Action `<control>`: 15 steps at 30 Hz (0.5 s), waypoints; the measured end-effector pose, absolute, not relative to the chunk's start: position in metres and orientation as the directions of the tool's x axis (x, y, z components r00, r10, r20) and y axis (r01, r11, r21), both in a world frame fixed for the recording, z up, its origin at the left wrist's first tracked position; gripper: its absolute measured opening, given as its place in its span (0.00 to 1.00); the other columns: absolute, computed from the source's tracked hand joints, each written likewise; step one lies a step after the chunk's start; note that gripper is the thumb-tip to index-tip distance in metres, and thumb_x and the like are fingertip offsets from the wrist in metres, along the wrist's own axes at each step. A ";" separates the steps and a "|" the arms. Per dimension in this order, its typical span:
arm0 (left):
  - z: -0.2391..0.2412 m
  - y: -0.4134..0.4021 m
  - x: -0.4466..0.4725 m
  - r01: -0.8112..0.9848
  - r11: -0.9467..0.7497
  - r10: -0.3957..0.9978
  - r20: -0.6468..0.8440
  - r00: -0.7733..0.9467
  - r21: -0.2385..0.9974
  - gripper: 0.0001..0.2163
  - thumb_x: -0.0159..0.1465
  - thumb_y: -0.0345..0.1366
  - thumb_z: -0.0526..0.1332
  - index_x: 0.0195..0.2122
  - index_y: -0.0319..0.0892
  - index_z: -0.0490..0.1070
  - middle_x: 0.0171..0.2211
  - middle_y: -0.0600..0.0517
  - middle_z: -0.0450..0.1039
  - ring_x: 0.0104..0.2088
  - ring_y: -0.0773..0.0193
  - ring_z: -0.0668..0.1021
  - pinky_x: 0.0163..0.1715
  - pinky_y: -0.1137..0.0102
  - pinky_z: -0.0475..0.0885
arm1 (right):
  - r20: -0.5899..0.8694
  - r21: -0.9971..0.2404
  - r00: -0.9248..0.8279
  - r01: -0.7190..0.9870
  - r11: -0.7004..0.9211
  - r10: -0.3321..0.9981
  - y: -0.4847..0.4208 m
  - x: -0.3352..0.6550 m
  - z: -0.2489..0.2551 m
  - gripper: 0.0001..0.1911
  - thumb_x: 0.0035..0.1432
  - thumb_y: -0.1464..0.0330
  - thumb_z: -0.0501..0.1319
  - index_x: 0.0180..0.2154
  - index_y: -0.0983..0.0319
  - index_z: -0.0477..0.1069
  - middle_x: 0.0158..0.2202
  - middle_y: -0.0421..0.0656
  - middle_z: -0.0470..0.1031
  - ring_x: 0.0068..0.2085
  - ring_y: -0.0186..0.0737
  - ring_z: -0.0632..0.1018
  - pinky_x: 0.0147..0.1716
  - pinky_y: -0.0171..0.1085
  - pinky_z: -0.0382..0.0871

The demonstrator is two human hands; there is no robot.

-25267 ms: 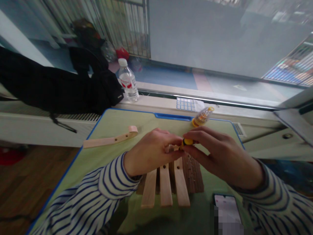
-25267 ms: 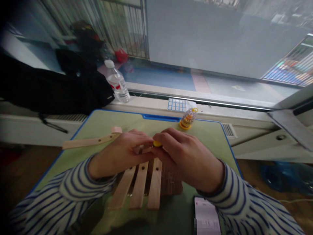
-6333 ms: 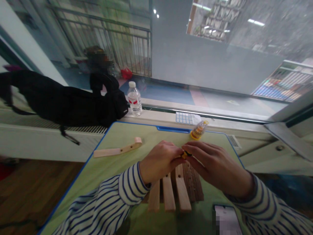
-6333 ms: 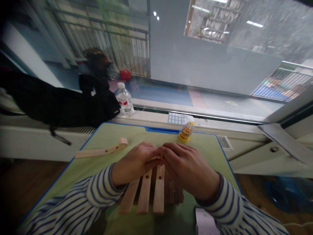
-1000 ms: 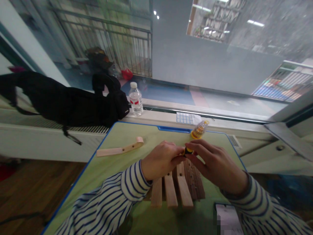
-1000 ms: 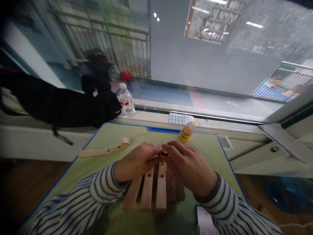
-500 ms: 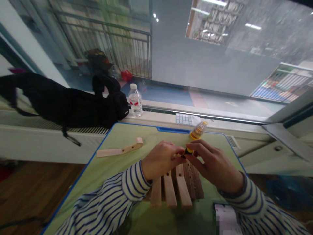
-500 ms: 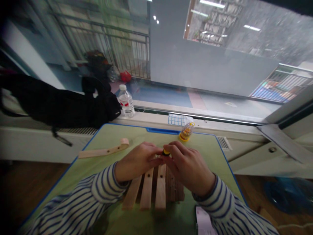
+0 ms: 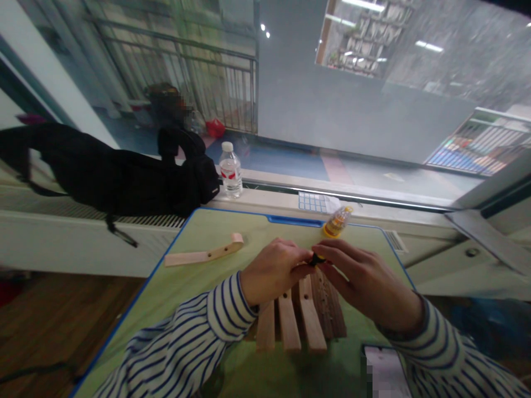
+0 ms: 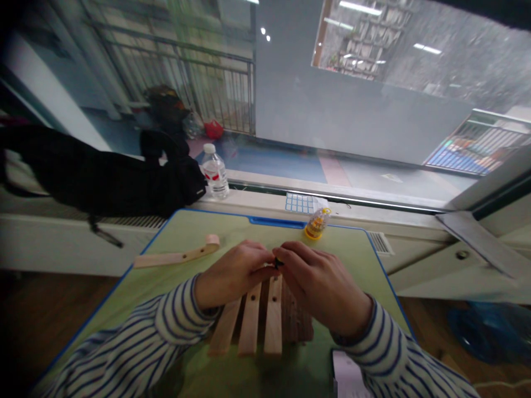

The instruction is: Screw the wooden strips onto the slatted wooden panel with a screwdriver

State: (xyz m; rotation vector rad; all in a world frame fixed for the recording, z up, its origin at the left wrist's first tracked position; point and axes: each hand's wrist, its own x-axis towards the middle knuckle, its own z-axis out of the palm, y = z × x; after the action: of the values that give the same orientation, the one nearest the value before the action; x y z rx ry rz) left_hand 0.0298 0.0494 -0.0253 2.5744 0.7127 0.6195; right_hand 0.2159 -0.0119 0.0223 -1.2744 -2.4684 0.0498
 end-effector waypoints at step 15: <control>-0.020 0.052 0.027 0.298 -0.777 0.513 0.284 0.810 0.555 0.08 0.66 0.33 0.53 0.35 0.39 0.71 0.31 0.51 0.73 0.34 0.66 0.75 0.36 0.72 0.66 | 0.323 -0.222 -0.487 0.795 0.565 0.812 -0.012 0.215 0.016 0.13 0.62 0.67 0.53 0.48 0.61 0.65 0.46 0.46 0.72 0.42 0.40 0.76 0.40 0.40 0.72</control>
State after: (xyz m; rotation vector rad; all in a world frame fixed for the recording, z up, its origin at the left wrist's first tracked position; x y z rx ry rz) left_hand 0.0271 0.0517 -0.0203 2.4975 0.6012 0.5854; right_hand 0.2146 -0.0122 0.0161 -1.3038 -2.4110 0.0591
